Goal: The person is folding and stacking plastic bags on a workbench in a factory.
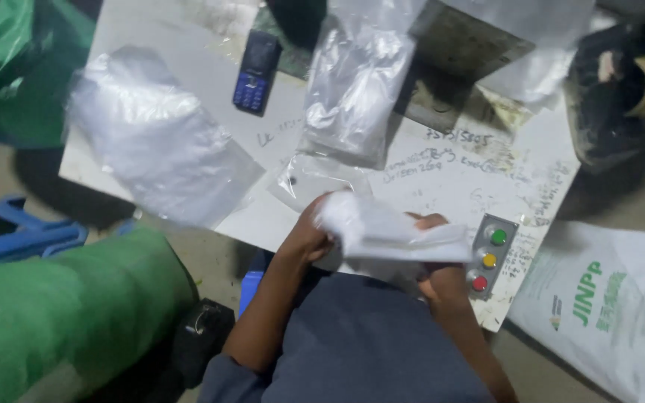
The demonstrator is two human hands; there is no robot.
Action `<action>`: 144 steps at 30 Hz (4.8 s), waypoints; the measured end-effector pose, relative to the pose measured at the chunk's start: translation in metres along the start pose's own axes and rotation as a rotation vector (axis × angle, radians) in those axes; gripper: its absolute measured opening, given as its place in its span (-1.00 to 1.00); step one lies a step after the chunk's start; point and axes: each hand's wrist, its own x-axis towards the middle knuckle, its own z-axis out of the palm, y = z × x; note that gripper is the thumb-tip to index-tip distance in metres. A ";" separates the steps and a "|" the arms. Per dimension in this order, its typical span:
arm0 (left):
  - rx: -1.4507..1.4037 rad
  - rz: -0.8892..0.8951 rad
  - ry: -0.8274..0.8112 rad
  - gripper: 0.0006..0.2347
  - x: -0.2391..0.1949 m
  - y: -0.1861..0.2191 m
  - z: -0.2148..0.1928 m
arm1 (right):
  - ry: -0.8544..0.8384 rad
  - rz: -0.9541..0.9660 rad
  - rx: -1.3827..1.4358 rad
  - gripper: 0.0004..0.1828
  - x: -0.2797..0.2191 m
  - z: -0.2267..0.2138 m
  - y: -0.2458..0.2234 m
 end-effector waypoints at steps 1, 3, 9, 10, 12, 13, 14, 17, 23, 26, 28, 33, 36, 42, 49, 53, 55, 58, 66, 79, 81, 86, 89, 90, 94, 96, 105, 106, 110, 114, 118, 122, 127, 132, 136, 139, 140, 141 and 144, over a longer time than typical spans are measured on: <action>0.010 -0.019 -0.014 -0.88 -0.005 0.013 0.021 | 0.024 -0.001 -0.008 -0.20 0.000 -0.002 -0.006; 0.280 0.105 -0.204 -0.83 -0.025 0.032 0.058 | 0.044 0.030 -0.154 -0.28 0.000 -0.011 -0.020; 1.124 1.246 0.188 -0.89 -0.003 0.018 0.054 | 0.160 0.023 -0.429 -0.42 0.007 0.018 -0.045; 1.124 1.247 0.163 -0.89 -0.002 0.013 0.056 | 0.181 0.019 -0.435 -0.42 0.007 0.024 -0.045; 1.464 1.737 0.191 -0.90 -0.005 0.000 0.055 | 0.298 0.372 -0.171 -0.34 0.005 0.036 -0.045; 1.459 1.729 0.201 -0.90 -0.012 -0.009 0.066 | 0.292 0.379 -0.178 -0.34 -0.020 0.017 0.007; 1.382 1.657 0.088 -0.92 -0.020 -0.016 0.076 | 0.055 0.418 -0.869 -0.48 -0.049 -0.008 0.054; 1.340 1.595 -0.059 -0.94 -0.041 -0.014 0.101 | -0.072 0.466 -1.206 -0.66 -0.049 -0.009 0.063; 1.505 1.603 -0.103 -0.93 -0.040 0.001 0.105 | 0.355 0.546 0.414 -0.61 -0.005 -0.005 0.039; 1.365 1.480 -0.165 -0.94 -0.053 -0.013 0.120 | 0.376 0.523 0.588 -0.65 -0.018 -0.012 0.048; 1.250 1.409 -0.230 -0.90 -0.064 -0.032 0.132 | 0.417 0.512 0.519 -0.72 -0.016 -0.004 0.026; 1.168 1.173 -0.570 -0.82 -0.072 -0.036 0.146 | 0.527 0.345 0.092 -0.64 0.016 -0.010 -0.041; 1.386 1.537 -0.611 -0.75 -0.025 -0.012 0.115 | 0.603 0.264 -0.112 -0.41 0.018 -0.002 -0.080; 2.254 1.026 -0.230 -0.58 -0.007 -0.025 0.098 | 0.277 0.541 -0.920 -0.48 0.035 0.005 -0.062; 2.042 1.187 -0.397 -0.62 0.051 -0.007 0.108 | 0.312 -0.378 -1.630 -0.42 0.026 0.021 -0.015; 1.947 1.151 -0.344 -0.69 0.047 0.005 0.098 | 0.022 -0.357 -1.538 -0.44 -0.023 0.016 0.027; 1.875 1.209 -0.330 -0.82 0.043 0.002 0.101 | -0.044 -0.295 -1.401 -0.65 -0.019 0.001 0.021; 1.742 1.327 -0.486 -0.92 0.033 -0.016 0.101 | 0.234 -0.270 -1.328 -0.23 -0.001 -0.011 -0.018; 2.022 0.940 -0.489 -0.84 0.041 -0.003 0.089 | 0.178 -0.138 -1.661 -0.01 0.010 -0.028 -0.019; 1.806 0.906 -0.558 -0.79 0.020 0.011 0.092 | -0.037 -0.030 -1.346 -0.14 0.010 -0.041 0.005; 1.945 0.911 -0.529 -0.88 0.027 0.007 0.084 | -0.131 -0.030 -1.486 -0.57 0.012 -0.041 0.001; 1.757 0.771 -0.380 -0.78 0.026 0.005 0.087 | -0.144 0.044 -1.482 -0.62 0.020 -0.040 -0.023; 1.800 0.754 -0.324 -0.74 0.025 0.004 0.095 | -0.090 0.272 -1.340 -0.54 0.032 -0.031 -0.044; 1.911 0.802 -0.291 -0.75 0.028 0.003 0.100 | -0.059 0.413 -1.273 -0.43 0.040 -0.026 -0.056; 1.831 0.699 -0.332 -0.80 0.025 0.014 0.102 | 0.023 0.536 -0.973 -0.42 0.055 -0.009 -0.097; 1.358 0.292 -0.496 -0.76 0.005 0.040 0.115 | 0.052 0.652 -0.326 -0.42 0.056 -0.027 -0.095; 0.985 1.289 -0.721 -0.91 -0.084 0.073 0.148 | 1.064 -0.217 -0.823 -0.77 0.095 -0.193 -0.139; 0.983 1.305 -0.724 -0.91 -0.079 0.063 0.144 | 1.064 -0.234 -0.821 -0.77 0.102 -0.211 -0.144; 1.288 1.420 -0.669 -0.85 -0.064 0.035 0.132 | 0.648 0.407 -1.154 -0.44 0.133 -0.233 -0.171; 1.290 1.394 -0.648 -0.84 -0.060 0.022 0.127 | 0.600 0.250 -0.927 -0.69 0.119 -0.248 -0.174; 1.312 1.379 -0.655 -0.84 -0.058 0.024 0.124 | 0.599 0.243 -0.931 -0.62 0.080 -0.212 -0.199; 1.309 1.409 -0.664 -0.85 -0.050 0.023 0.129 | 0.652 0.440 -1.120 -0.66 0.065 -0.224 -0.156; 1.343 1.464 -0.651 -0.86 -0.049 0.013 0.130 | 0.643 0.358 -1.589 -0.60 0.045 -0.245 -0.103; 1.450 1.536 -0.463 -0.91 -0.036 -0.010 0.127 | 0.681 0.134 -0.610 -0.69 0.032 -0.107 -0.147; 1.489 1.635 -0.494 -0.92 -0.016 -0.020 0.129 | 0.589 0.134 -0.215 -0.73 0.011 -0.047 -0.130; 1.543 1.640 -0.553 -0.95 -0.011 -0.021 0.133 | 0.326 0.508 -0.446 -0.60 0.015 -0.027 -0.120; 1.559 1.604 -0.528 -0.94 -0.011 -0.021 0.136 | 0.303 0.522 -0.295 -0.64 0.012 -0.031 -0.116; 1.575 1.569 -0.503 -0.92 -0.011 -0.019 0.138 | 0.280 0.533 -0.144 -0.68 0.009 -0.033 -0.113; 1.013 0.922 -0.466 -0.90 -0.047 -0.001 0.161 | 0.434 0.669 -0.867 -0.29 0.019 -0.029 -0.127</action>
